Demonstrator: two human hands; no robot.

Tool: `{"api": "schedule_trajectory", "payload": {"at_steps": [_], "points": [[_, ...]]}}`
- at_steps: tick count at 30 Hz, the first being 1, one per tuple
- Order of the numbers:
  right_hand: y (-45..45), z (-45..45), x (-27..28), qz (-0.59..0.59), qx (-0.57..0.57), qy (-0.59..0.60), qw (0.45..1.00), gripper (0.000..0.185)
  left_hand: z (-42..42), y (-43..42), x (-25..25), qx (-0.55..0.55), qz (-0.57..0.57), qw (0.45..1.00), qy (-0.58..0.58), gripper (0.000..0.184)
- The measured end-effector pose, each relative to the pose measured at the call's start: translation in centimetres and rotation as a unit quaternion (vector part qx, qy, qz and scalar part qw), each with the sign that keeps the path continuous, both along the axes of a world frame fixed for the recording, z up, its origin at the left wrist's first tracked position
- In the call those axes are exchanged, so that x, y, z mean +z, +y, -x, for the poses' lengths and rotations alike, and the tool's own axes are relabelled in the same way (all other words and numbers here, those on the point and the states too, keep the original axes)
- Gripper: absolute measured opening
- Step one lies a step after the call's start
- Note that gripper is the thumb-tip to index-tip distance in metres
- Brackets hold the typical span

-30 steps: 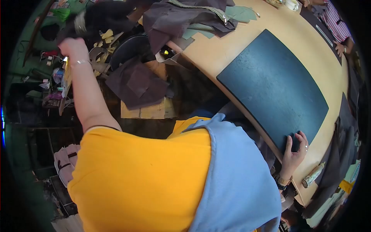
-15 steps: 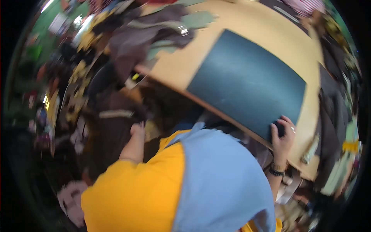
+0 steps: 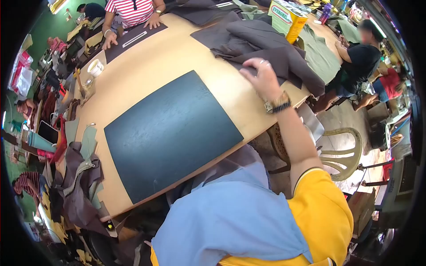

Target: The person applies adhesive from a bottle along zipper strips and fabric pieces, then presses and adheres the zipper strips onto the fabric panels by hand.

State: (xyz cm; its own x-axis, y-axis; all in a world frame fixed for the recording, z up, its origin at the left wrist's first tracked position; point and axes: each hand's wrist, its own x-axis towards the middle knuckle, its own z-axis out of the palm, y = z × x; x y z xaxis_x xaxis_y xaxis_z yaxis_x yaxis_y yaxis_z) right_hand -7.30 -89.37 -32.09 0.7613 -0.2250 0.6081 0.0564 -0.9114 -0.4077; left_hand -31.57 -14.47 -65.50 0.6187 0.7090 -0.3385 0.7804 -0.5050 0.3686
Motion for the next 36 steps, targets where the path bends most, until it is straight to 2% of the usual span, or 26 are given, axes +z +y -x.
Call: {"api": "schedule_trajectory", "payload": {"at_steps": [1, 3, 5, 7, 8, 11, 13, 14, 16, 19, 20, 21, 23, 24, 25, 27, 28, 29, 30, 31, 32, 34, 35, 36], "points": [[-2.6, -0.7, -0.4, 0.017, -0.045, 0.016, 0.999, 0.040, -0.2, -0.6, 0.6, 0.005, 0.042, 0.998, -0.040, 0.037], [-5.7, -1.9, -1.6, 0.136, -0.161, 0.093, 0.973, 0.055, -0.8, -2.4, 3.0, 0.005, 0.130, 0.986, -0.109, 0.035], [-8.1, -2.6, -2.8, 0.214, -0.181, 0.136, 0.950, 0.051, -2.0, -5.1, 7.7, -0.013, 0.210, 0.964, -0.162, 0.034], [-9.1, -3.4, -0.4, 0.209, -0.170, 0.359, 0.894, 0.044, -3.5, -7.5, 12.6, -0.069, 0.285, 0.934, -0.203, 0.032], [-9.7, -4.3, -0.9, 0.231, -0.170, 0.329, 0.900, 0.033, -4.3, -8.5, 15.0, -0.110, 0.316, 0.915, -0.224, 0.032], [-7.4, -5.8, 1.5, 0.179, -0.156, 0.123, 0.964, 0.025, -8.2, -11.3, 22.2, -0.303, 0.364, 0.824, -0.312, 0.030], [-4.6, -7.5, 3.7, 0.133, -0.137, 0.003, 0.982, 0.022, -12.6, -15.1, 26.9, -0.441, 0.344, 0.729, -0.395, 0.029], [-2.2, -8.1, 5.3, 0.116, -0.121, -0.056, 0.984, 0.021, -14.5, -17.7, 29.6, -0.452, 0.359, 0.714, -0.395, 0.030], [2.9, -9.2, 7.9, 0.037, -0.007, -0.164, 0.986, 0.020, -18.7, -21.8, 32.1, -0.445, 0.410, 0.706, -0.368, 0.038], [13.2, -7.7, 7.9, 0.079, 0.094, -0.105, 0.987, 0.015, -23.7, -27.6, 34.4, -0.330, 0.541, 0.729, -0.261, 0.066], [16.6, -6.0, 7.4, 0.073, 0.184, -0.040, 0.979, 0.014, -25.4, -28.9, 34.5, -0.316, 0.625, 0.677, -0.224, 0.071], [18.9, -4.2, 5.8, 0.116, 0.301, -0.006, 0.947, 0.016, -26.9, -29.6, 34.0, -0.298, 0.703, 0.619, -0.184, 0.076], [23.4, -1.2, 2.1, 0.084, 0.465, 0.117, 0.873, 0.022, -27.5, -31.4, 33.6, -0.235, 0.756, 0.595, -0.136, 0.077], [24.8, 1.0, 1.3, 0.043, 0.494, 0.092, 0.863, 0.022, -27.6, -32.0, 33.0, -0.201, 0.781, 0.580, -0.112, 0.078], [25.1, 2.7, 1.0, 0.003, 0.522, 0.067, 0.850, 0.022, -28.3, -32.0, 31.2, -0.241, 0.730, 0.633, -0.092, 0.081], [23.8, 3.7, 1.5, -0.039, 0.518, -0.006, 0.854, 0.022, -27.5, -32.9, 30.5, -0.295, 0.627, 0.708, -0.135, 0.085], [22.8, 4.3, 2.0, -0.059, 0.514, -0.042, 0.855, 0.022, -27.4, -32.9, 31.1, -0.301, 0.644, 0.695, -0.107, 0.094], [21.0, 4.7, 2.7, -0.084, 0.463, -0.009, 0.882, 0.022, -27.4, -33.2, 31.5, -0.317, 0.613, 0.718, -0.092, 0.095], [19.3, 4.2, 2.7, -0.072, 0.393, -0.076, 0.913, 0.022, -27.6, -33.6, 31.8, -0.335, 0.581, 0.738, -0.076, 0.096], [17.2, 4.3, 3.7, -0.075, 0.318, -0.065, 0.943, 0.021, -27.6, -34.3, 32.3, -0.354, 0.550, 0.754, -0.061, 0.096], [15.0, 4.0, 3.5, -0.042, 0.210, -0.086, 0.973, 0.022, -26.9, -35.6, 33.7, -0.371, 0.509, 0.773, -0.080, 0.079], [9.7, 4.1, 1.7, 0.043, -0.006, -0.043, 0.998, 0.032, -28.4, -37.0, 32.4, -0.465, 0.440, 0.765, -0.073, 0.062], [8.0, 5.1, 0.8, 0.094, -0.126, 0.007, 0.988, 0.048, -29.0, -37.7, 32.1, -0.508, 0.403, 0.758, -0.073, 0.055], [6.5, 6.1, 0.0, 0.091, -0.190, 0.097, 0.973, 0.069, -29.0, -38.5, 32.4, -0.486, 0.401, 0.767, -0.117, 0.027]]}}
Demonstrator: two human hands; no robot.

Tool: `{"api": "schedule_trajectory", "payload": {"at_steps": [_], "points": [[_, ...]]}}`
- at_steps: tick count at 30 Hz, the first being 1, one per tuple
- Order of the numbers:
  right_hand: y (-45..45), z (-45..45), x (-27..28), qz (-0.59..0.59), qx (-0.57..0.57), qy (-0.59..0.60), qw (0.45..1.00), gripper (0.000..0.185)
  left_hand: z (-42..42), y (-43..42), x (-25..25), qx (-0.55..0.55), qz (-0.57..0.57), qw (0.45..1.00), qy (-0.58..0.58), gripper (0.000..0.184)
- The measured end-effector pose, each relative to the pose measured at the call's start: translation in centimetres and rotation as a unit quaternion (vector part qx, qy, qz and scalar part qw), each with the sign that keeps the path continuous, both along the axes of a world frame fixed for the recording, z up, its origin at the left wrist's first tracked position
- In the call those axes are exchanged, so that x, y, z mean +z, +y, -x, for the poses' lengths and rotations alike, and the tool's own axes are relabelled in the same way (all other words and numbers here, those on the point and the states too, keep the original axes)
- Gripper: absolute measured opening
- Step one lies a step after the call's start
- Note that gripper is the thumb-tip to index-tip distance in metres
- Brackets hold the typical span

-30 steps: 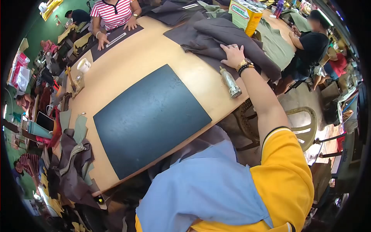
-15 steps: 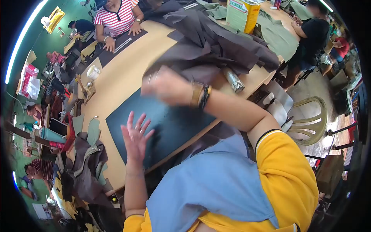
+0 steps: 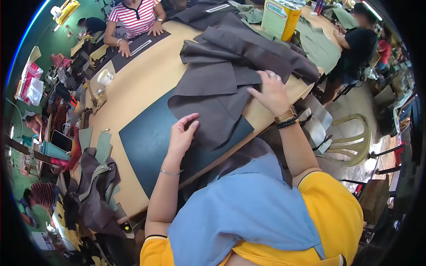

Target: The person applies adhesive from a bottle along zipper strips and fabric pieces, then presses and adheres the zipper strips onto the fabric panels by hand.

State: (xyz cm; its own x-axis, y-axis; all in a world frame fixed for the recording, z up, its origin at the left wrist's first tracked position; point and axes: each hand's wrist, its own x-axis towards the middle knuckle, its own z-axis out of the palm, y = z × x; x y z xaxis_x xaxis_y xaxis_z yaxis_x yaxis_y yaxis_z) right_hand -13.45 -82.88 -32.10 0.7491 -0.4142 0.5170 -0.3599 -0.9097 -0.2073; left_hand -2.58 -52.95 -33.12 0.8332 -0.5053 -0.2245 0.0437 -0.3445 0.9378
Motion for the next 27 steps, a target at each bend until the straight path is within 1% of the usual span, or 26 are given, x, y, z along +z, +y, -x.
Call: {"api": "schedule_trajectory", "payload": {"at_steps": [3, 4, 5, 6, 7, 9, 10, 11, 12, 13, 14, 15, 16, 17, 19, 20, 21, 22, 23, 25, 26, 27], "points": [[-3.3, 2.2, -3.1, -0.032, -0.046, 0.055, 0.997, 0.084, -2.3, 1.1, -0.5, 0.063, 0.179, 0.975, -0.117, 0.023], [-4.5, 2.6, -4.0, -0.070, -0.026, 0.043, 0.996, 0.087, -3.2, 2.4, 0.0, 0.091, 0.191, 0.969, -0.126, 0.022], [-5.5, 2.9, -5.0, -0.111, -0.006, 0.033, 0.993, 0.090, -3.7, 4.2, 1.6, 0.119, 0.199, 0.964, -0.134, 0.022], [-6.3, 3.2, -5.6, -0.154, 0.013, 0.021, 0.988, 0.093, -3.8, 6.2, 3.1, 0.155, 0.172, 0.959, -0.163, 0.023], [-7.1, 3.6, -5.8, -0.172, 0.025, 0.011, 0.985, 0.091, -4.2, 8.5, 4.0, 0.189, 0.143, 0.952, -0.195, 0.023], [-7.8, 4.6, -5.5, -0.214, 0.048, -0.012, 0.976, 0.088, -6.4, 15.4, 3.1, 0.244, 0.203, 0.937, -0.146, 0.026], [-7.8, 5.2, -4.8, -0.317, 0.068, -0.029, 0.946, 0.083, -7.5, 19.8, 2.6, 0.246, 0.179, 0.946, -0.110, 0.028], [-7.5, 5.6, -3.5, -0.416, 0.089, -0.044, 0.904, 0.078, -8.3, 23.8, 2.1, 0.251, 0.155, 0.953, -0.074, 0.029], [-6.5, 5.8, -1.7, -0.457, 0.070, -0.033, 0.886, 0.068, -8.7, 26.6, 1.1, 0.258, 0.015, 0.954, -0.149, 0.029], [-7.2, 5.5, -3.2, -0.555, 0.130, -0.129, 0.811, 0.062, -9.0, 29.1, -0.1, 0.259, -0.125, 0.932, -0.220, 0.029], [-5.8, 5.3, -2.3, -0.648, 0.161, -0.170, 0.724, 0.061, -9.1, 30.8, -0.7, 0.254, -0.262, 0.886, -0.286, 0.030], [-4.3, 5.3, -1.2, -0.729, 0.188, -0.207, 0.625, 0.059, -8.0, 29.9, -0.3, 0.246, -0.362, 0.805, -0.402, 0.031], [-3.6, 4.7, -1.5, -0.792, 0.226, -0.186, 0.535, 0.058, -7.3, 28.7, -0.1, 0.246, -0.345, 0.777, -0.466, 0.030], [-2.3, 4.0, -1.8, -0.811, 0.235, -0.173, 0.507, 0.058, -6.2, 25.5, 1.0, 0.243, -0.324, 0.746, -0.528, 0.030], [1.4, 2.6, -1.8, -0.842, 0.251, -0.146, 0.455, 0.058, -3.2, 17.6, 4.1, 0.183, -0.226, 0.817, -0.498, 0.028], [2.7, 1.7, -2.4, -0.838, 0.261, -0.139, 0.458, 0.057, -2.6, 14.7, 4.1, 0.101, -0.199, 0.814, -0.537, 0.030], [3.9, 0.8, -3.0, -0.834, 0.270, -0.132, 0.462, 0.056, -1.6, 11.7, 4.0, 0.050, -0.199, 0.802, -0.561, 0.037], [5.2, 0.1, -3.1, -0.812, 0.286, -0.140, 0.490, 0.052, -0.8, 9.0, 3.6, 0.021, -0.187, 0.806, -0.562, 0.039], [6.3, -0.3, -3.2, -0.806, 0.284, -0.146, 0.498, 0.046, -0.3, 6.9, 3.4, -0.009, -0.173, 0.809, -0.562, 0.041], [7.5, -0.9, -4.7, -0.784, 0.288, -0.160, 0.526, 0.043, -0.8, 4.5, 1.3, -0.063, -0.168, 0.825, -0.536, 0.041], [7.8, -0.9, -4.7, -0.771, 0.289, -0.171, 0.541, 0.042, -1.4, 3.9, 0.4, -0.084, -0.163, 0.834, -0.521, 0.037], [8.0, -0.9, -4.7, -0.758, 0.288, -0.182, 0.557, 0.042, -1.7, 3.7, -0.2, -0.041, -0.091, 0.896, -0.432, 0.034]]}}
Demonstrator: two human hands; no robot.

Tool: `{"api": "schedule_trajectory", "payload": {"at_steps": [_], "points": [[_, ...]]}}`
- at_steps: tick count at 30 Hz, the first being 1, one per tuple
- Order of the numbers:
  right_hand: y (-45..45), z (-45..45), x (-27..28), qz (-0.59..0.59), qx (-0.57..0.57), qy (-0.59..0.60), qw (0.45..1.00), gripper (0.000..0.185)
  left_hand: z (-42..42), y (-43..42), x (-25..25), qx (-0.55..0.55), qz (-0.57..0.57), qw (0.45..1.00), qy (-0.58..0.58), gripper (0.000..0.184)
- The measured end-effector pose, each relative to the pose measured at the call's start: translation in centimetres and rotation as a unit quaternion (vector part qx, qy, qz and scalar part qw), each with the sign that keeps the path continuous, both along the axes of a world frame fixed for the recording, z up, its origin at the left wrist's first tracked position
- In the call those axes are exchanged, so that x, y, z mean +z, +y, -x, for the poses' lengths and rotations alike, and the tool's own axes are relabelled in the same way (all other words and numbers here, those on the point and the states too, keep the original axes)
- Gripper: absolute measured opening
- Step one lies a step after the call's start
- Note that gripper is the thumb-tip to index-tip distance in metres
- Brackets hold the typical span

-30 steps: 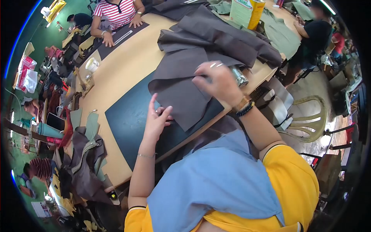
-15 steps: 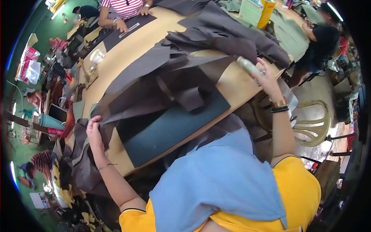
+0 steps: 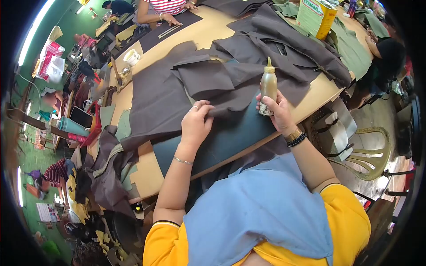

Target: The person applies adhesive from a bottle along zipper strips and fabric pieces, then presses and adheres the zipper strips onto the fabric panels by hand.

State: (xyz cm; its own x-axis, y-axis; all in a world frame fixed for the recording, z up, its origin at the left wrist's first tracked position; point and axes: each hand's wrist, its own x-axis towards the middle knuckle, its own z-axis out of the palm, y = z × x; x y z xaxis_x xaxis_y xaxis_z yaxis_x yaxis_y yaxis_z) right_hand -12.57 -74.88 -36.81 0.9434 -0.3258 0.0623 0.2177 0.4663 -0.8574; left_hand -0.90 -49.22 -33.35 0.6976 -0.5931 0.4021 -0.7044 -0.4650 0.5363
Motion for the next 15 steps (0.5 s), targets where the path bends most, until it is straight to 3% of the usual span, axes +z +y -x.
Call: {"api": "schedule_trajectory", "payload": {"at_steps": [2, 3, 4, 6, 8, 9, 12, 13, 14, 15], "points": [[0.1, 0.3, -0.1, 0.019, -0.026, -0.009, 0.999, 0.041, -0.3, -0.1, -0.2, 0.025, 0.207, 0.954, 0.217, 0.027], [0.2, 0.4, -0.2, 0.023, -0.036, -0.012, 0.999, 0.041, -0.4, -0.1, 0.2, 0.035, 0.341, 0.888, 0.306, 0.025], [0.2, 0.6, -0.3, 0.026, -0.045, -0.014, 0.999, 0.040, 0.0, 0.7, 0.9, 0.099, 0.475, 0.759, 0.434, 0.034], [0.4, 0.6, -0.7, 0.039, -0.057, -0.028, 0.997, 0.041, -0.6, 4.1, 1.5, 0.118, 0.595, 0.587, 0.536, 0.043], [0.6, 0.3, -0.9, 0.062, -0.058, -0.040, 0.996, 0.043, -0.1, 7.7, 1.1, 0.152, 0.633, 0.517, 0.556, 0.048], [0.7, 0.3, -0.6, 0.081, -0.054, -0.043, 0.994, 0.044, 0.4, 9.1, 0.3, 0.155, 0.636, 0.569, 0.497, 0.047], [0.7, 0.4, -0.7, 0.117, -0.036, -0.035, 0.992, 0.047, 3.1, 10.1, 0.7, 0.343, 0.637, 0.636, 0.268, 0.041], [0.5, 0.5, -0.6, 0.119, -0.029, -0.032, 0.992, 0.047, 3.7, 10.0, 0.6, 0.404, 0.592, 0.683, 0.138, 0.035], [0.6, 0.3, -0.6, 0.123, -0.014, -0.030, 0.992, 0.047, 4.5, 10.4, 0.9, 0.353, 0.458, 0.815, 0.044, 0.036], [0.5, 0.2, -0.6, 0.123, -0.014, -0.025, 0.992, 0.048, 4.8, 10.3, 1.3, 0.277, 0.302, 0.911, -0.045, 0.038]]}}
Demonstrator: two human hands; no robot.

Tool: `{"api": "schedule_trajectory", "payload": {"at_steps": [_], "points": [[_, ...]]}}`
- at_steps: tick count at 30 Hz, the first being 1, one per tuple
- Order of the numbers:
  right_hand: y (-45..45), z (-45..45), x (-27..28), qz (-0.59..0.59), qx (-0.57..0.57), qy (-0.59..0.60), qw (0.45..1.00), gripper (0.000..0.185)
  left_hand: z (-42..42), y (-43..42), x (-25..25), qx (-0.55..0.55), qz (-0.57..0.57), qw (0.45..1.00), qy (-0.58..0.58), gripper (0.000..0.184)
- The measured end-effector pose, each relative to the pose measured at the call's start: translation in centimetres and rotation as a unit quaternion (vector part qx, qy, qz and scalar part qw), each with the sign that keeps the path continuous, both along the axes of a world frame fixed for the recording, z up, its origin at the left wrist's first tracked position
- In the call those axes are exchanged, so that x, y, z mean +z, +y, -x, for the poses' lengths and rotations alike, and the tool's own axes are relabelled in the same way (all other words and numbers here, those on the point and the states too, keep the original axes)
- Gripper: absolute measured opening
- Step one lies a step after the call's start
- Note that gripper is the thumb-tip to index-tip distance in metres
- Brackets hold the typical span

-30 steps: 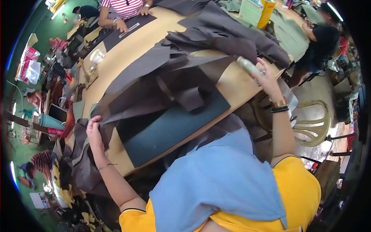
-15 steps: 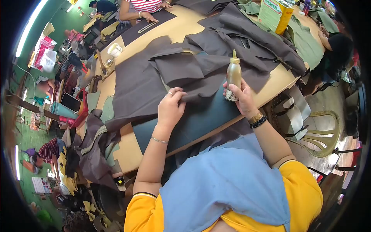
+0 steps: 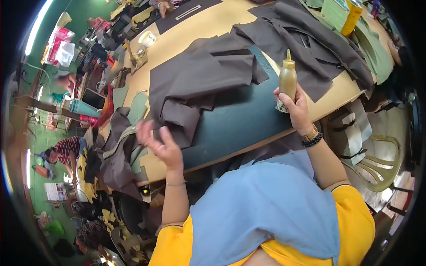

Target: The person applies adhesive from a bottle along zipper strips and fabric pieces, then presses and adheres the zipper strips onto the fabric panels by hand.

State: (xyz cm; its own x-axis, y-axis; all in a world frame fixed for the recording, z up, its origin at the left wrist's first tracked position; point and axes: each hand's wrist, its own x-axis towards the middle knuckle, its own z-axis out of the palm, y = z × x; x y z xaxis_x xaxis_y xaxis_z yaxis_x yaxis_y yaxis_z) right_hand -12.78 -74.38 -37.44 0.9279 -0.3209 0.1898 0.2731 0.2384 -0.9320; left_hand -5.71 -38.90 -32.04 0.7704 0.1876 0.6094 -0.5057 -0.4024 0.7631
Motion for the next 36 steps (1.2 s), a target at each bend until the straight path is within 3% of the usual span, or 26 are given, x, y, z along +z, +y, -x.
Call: {"api": "schedule_trajectory", "payload": {"at_steps": [1, 3, 7, 8, 9, 12, 13, 15, 17, 18, 20, 22, 24, 26, 27, 29, 31, 33, 35, 36], "points": [[0.1, -0.1, 0.1, -0.001, 0.004, -0.001, 1.000, 0.048, 0.2, 0.0, 0.2, -0.063, -0.199, 0.976, -0.055, 0.040], [0.0, 0.0, 0.3, 0.000, 0.006, -0.003, 1.000, 0.048, -2.4, -1.2, 0.2, -0.243, -0.380, 0.892, -0.032, 0.046], [0.1, 0.2, 0.4, 0.031, 0.002, 0.028, 0.999, 0.048, -5.7, -8.6, 1.6, -0.073, -0.511, 0.855, -0.044, 0.055], [0.2, 0.2, 0.6, 0.035, -0.002, 0.031, 0.999, 0.048, -8.0, -8.5, 0.7, -0.070, -0.588, 0.806, -0.019, 0.043], [0.2, 0.1, 0.7, 0.039, -0.005, 0.032, 0.999, 0.048, -10.0, -9.1, 2.1, -0.160, -0.610, 0.766, 0.125, 0.029], [0.2, 0.0, 0.6, 0.020, -0.023, 0.010, 0.999, 0.048, -10.3, -10.6, 6.8, -0.259, -0.426, 0.842, 0.208, 0.030], [0.3, 0.1, 0.5, 0.011, -0.029, 0.007, 0.999, 0.048, -12.6, -9.3, 5.7, -0.358, -0.233, 0.849, 0.311, 0.034], [0.2, 0.2, 0.7, 0.003, -0.028, 0.016, 0.999, 0.047, -12.0, -7.7, 7.0, -0.296, 0.015, 0.911, 0.285, 0.041], [-0.1, 0.0, 0.5, -0.005, -0.020, 0.013, 1.000, 0.046, -13.4, -4.8, 7.1, -0.210, 0.047, 0.899, 0.382, 0.043], [-0.2, -0.1, 0.3, -0.010, -0.014, 0.005, 1.000, 0.045, -16.4, -1.7, 3.8, -0.207, -0.002, 0.926, 0.316, 0.042], [0.0, -0.2, 0.3, -0.018, -0.016, 0.001, 1.000, 0.043, -17.0, 1.4, 1.2, -0.042, 0.122, 0.938, 0.321, 0.037], [0.1, -0.2, 0.3, -0.020, -0.014, 0.010, 1.000, 0.043, -17.2, 4.4, -0.5, 0.043, 0.146, 0.965, 0.212, 0.033], [-0.1, -0.2, 0.4, -0.019, -0.012, 0.017, 1.000, 0.044, -16.5, 6.3, -0.9, 0.037, 0.068, 0.997, -0.005, 0.032], [0.1, -0.1, 0.8, -0.022, -0.015, 0.024, 0.999, 0.045, -11.9, 5.0, 1.1, -0.034, -0.106, 0.993, 0.035, 0.039], [0.2, -0.1, 1.0, -0.021, -0.015, 0.026, 0.999, 0.046, -9.5, 2.8, 2.9, -0.069, -0.189, 0.978, 0.053, 0.045], [0.0, 0.0, 0.9, -0.010, -0.004, 0.025, 1.000, 0.047, -6.4, -1.8, 4.7, -0.258, -0.416, 0.872, -0.014, 0.054], [-0.1, -0.2, 0.7, -0.006, 0.006, 0.022, 1.000, 0.048, -4.5, -6.1, 5.1, -0.141, -0.513, 0.841, -0.097, 0.046], [-0.3, -0.2, 0.3, -0.010, 0.008, 0.021, 1.000, 0.049, -7.3, -5.9, 3.6, -0.145, -0.519, 0.842, -0.016, 0.042], [0.0, -0.3, 0.4, -0.006, -0.005, 0.014, 1.000, 0.049, -12.4, -3.9, 2.9, -0.184, -0.507, 0.828, 0.153, 0.040], [0.0, -0.2, 0.5, -0.004, -0.011, 0.011, 1.000, 0.049, -15.3, -2.8, 2.5, -0.169, -0.383, 0.881, 0.219, 0.035]]}}
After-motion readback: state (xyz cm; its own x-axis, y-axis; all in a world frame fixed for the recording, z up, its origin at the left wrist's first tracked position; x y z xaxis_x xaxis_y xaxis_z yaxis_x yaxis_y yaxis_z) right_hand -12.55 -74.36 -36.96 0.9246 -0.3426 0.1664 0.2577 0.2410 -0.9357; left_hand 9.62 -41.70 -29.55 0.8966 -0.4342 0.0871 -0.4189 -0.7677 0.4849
